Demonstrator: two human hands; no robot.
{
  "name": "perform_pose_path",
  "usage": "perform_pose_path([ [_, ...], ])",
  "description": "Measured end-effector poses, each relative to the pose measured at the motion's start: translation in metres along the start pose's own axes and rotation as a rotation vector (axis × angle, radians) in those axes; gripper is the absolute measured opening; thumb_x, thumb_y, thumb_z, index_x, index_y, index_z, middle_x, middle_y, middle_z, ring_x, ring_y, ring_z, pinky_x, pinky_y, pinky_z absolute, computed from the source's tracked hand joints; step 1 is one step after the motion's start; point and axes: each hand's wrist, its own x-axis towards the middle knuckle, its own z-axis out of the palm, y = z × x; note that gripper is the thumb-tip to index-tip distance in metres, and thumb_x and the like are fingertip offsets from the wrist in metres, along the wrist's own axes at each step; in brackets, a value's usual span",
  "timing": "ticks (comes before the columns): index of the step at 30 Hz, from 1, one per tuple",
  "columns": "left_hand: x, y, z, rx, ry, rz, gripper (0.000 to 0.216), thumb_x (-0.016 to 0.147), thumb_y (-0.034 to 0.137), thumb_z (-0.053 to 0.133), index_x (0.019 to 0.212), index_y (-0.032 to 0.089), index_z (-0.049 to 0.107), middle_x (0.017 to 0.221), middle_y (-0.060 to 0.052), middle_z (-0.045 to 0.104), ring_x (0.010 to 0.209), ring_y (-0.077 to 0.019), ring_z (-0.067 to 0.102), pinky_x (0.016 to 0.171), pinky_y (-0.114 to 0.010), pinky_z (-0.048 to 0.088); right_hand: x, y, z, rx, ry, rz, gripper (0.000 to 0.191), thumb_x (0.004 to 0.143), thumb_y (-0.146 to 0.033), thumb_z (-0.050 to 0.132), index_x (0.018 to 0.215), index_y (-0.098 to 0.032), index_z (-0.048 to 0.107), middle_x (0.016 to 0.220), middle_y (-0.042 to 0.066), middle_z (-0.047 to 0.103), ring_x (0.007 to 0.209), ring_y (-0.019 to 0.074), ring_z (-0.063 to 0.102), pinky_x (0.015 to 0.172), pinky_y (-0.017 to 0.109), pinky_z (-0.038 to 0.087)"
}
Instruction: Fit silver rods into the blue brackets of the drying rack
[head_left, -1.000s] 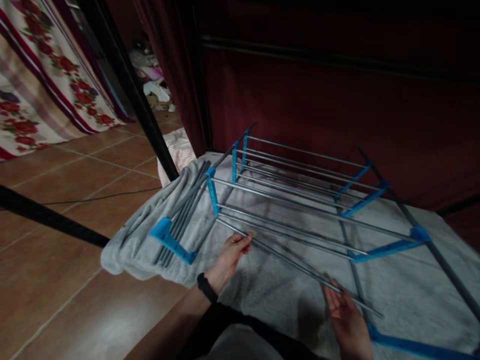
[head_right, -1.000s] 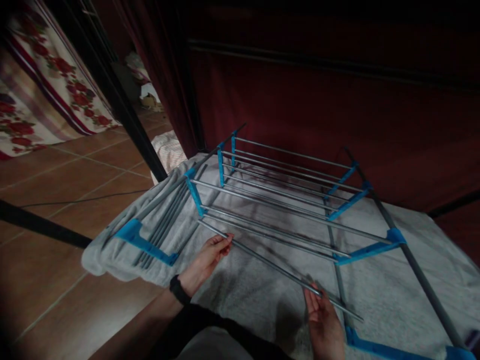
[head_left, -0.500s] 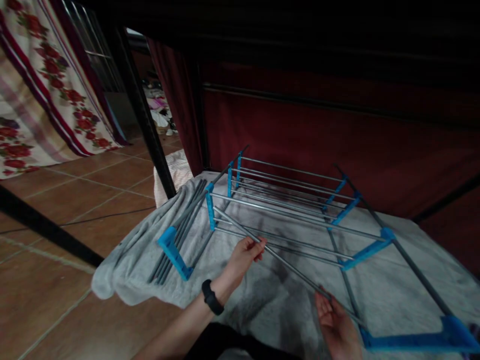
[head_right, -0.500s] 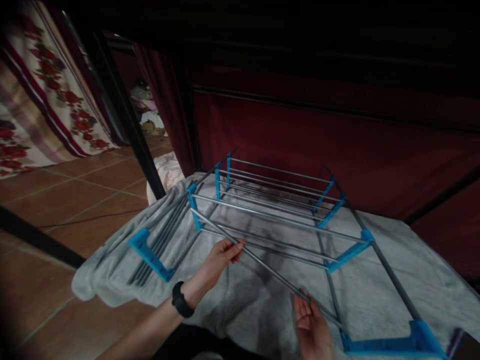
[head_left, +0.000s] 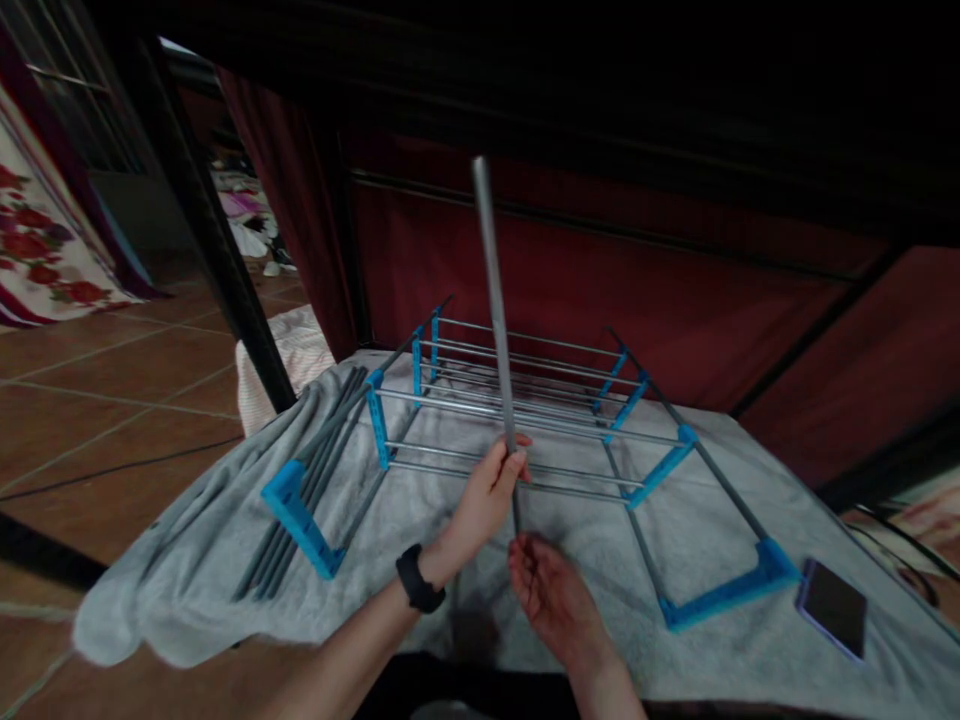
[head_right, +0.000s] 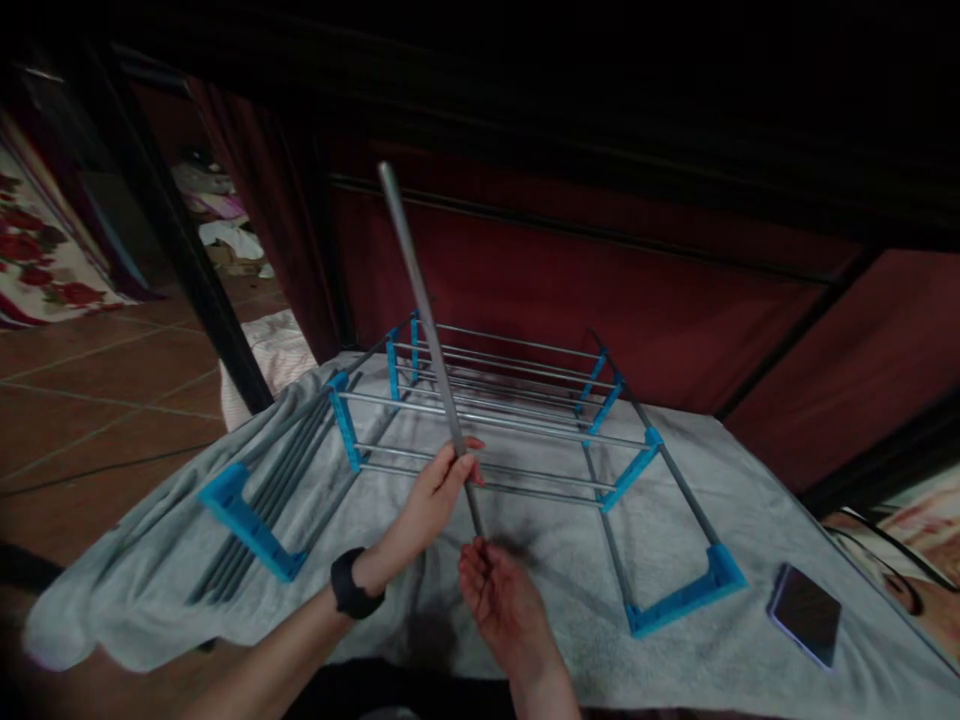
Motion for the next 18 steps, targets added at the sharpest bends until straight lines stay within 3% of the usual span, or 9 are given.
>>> perform_pose_path([
  [3, 0.006, 0.009, -0.016, 0.125, -0.045, 0.028, 0.035, 0.101, 0.045, 0.046, 0.119, 0.02, 0.063, 0.073, 0.003, 0.057, 0.072, -0.0158, 0.057, 0.072, -0.028, 0.048, -0.011, -0.012, 0.016, -0.104, -0.007, -0.078, 0.02, 0.074, -0.023, 0.084, 0.091, -0.018, 0.075, 0.085, 0.005, 0.079, 0.07, 0.0142, 0.073, 0.066, 0.025, 0.06],
  [6, -0.001, -0.002, -0.025, 0.229, -0.103, 0.03, 0.034, 0.1, 0.046, 0.048, 0.114, 0.02, 0.066, 0.077, 0.001, 0.062, 0.072, -0.0165, 0.059, 0.07, -0.028, 0.049, -0.017, -0.036, 0.03, -0.174, 0.013, -0.313, 0.025, 0.071, -0.026, 0.087, 0.091, -0.02, 0.074, 0.09, 0.005, 0.08, 0.077, 0.0158, 0.073, 0.071, 0.027, 0.059],
  [8, -0.008, -0.016, -0.026, 0.306, -0.14, 0.044, 0.029, 0.099, 0.045, 0.05, 0.101, 0.021, 0.068, 0.082, -0.002, 0.068, 0.077, -0.0181, 0.064, 0.074, -0.03, 0.051, -0.02, -0.054, 0.038, -0.205, 0.061, -0.468, 0.03, 0.068, -0.029, 0.088, 0.093, -0.022, 0.074, 0.094, 0.006, 0.08, 0.083, 0.018, 0.074, 0.074, 0.03, 0.059],
  [12, -0.015, -0.037, -0.016, 0.364, -0.179, 0.049, 0.027, 0.098, 0.044, 0.052, 0.101, 0.023, 0.068, 0.096, -0.006, 0.076, 0.087, -0.0223, 0.071, 0.081, -0.034, 0.055, -0.024, -0.084, 0.047, -0.223, 0.136, -0.666, 0.037, 0.067, -0.034, 0.088, 0.099, -0.023, 0.073, 0.1, 0.006, 0.08, 0.09, 0.02, 0.074, 0.081, 0.034, 0.059],
  [18, -0.006, -0.04, 0.005, 0.439, -0.275, 0.076, 0.03, 0.097, 0.041, 0.051, 0.11, 0.023, 0.07, 0.111, -0.009, 0.079, 0.1, -0.0264, 0.074, 0.091, -0.04, 0.056, -0.04, -0.119, 0.06, -0.258, 0.132, -0.867, 0.034, 0.074, -0.037, 0.087, 0.102, -0.025, 0.072, 0.104, 0.003, 0.079, 0.095, 0.0194, 0.073, 0.086, 0.034, 0.059],
])
